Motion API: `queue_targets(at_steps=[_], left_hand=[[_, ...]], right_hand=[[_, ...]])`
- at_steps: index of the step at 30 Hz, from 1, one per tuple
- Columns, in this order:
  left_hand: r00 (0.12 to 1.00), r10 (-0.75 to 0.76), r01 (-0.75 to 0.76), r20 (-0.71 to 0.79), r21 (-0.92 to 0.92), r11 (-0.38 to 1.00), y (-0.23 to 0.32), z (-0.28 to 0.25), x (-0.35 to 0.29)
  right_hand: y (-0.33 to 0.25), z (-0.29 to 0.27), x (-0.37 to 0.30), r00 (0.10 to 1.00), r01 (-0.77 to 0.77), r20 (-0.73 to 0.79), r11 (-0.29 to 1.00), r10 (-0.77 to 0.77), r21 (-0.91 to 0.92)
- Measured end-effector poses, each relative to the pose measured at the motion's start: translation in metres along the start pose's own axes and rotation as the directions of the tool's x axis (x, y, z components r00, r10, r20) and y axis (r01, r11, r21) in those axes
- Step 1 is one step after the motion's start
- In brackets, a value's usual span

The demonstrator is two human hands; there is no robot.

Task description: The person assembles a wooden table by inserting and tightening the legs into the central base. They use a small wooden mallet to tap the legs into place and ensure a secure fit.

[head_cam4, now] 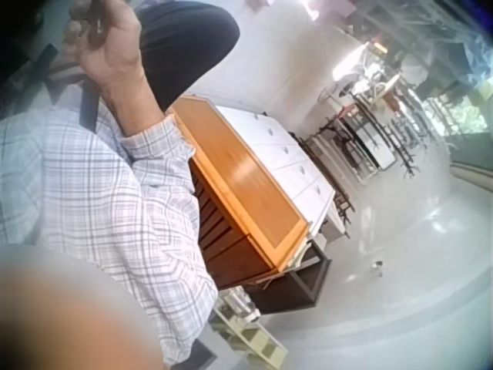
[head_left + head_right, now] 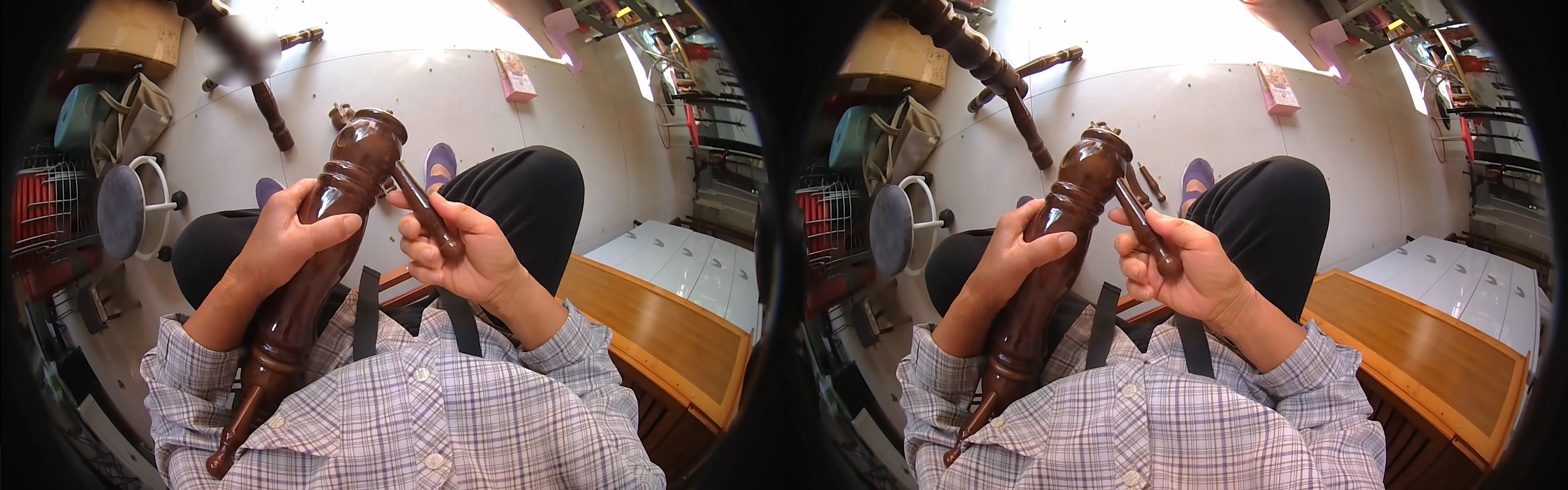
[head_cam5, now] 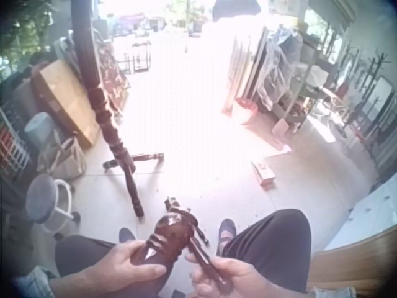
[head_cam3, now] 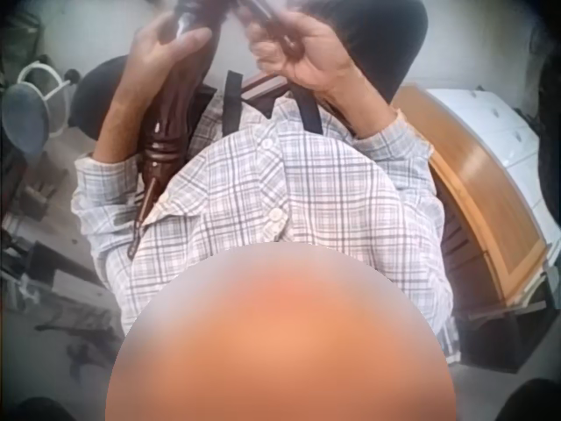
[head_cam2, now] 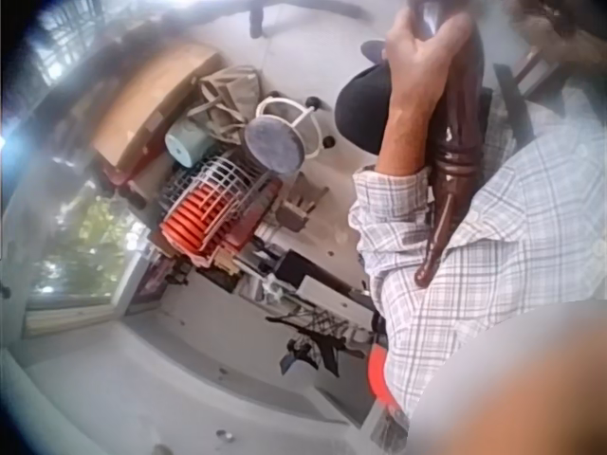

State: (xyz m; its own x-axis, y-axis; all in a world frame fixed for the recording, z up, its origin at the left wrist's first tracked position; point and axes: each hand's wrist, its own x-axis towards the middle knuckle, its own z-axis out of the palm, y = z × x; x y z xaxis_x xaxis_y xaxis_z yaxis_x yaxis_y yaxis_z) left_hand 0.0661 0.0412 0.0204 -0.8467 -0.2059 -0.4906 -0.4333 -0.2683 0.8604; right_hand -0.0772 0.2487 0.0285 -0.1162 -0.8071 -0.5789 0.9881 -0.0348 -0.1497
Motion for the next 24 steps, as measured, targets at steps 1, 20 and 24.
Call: queue_targets(at_steps=[1,20,24], left_hand=[[1.0,-0.007,0.007,0.003,0.017,1.0,0.001,0.0,0.0],[1.0,0.022,-0.022,-0.022,-0.013,1.0,0.002,0.003,-0.001],[0.999,0.031,-0.031,-0.015,0.035,0.999,-0.002,0.0,-0.001]], right_hand=[[-0.003,0.002,-0.002,0.996,0.048,-0.051,0.95,-0.067,-0.308],[0.005,-0.016,0.006,0.974,-0.121,0.207,0.984,0.092,0.133],[-0.018,0.003,-0.01,0.955,0.033,-0.078,0.365,-0.287,-0.931]])
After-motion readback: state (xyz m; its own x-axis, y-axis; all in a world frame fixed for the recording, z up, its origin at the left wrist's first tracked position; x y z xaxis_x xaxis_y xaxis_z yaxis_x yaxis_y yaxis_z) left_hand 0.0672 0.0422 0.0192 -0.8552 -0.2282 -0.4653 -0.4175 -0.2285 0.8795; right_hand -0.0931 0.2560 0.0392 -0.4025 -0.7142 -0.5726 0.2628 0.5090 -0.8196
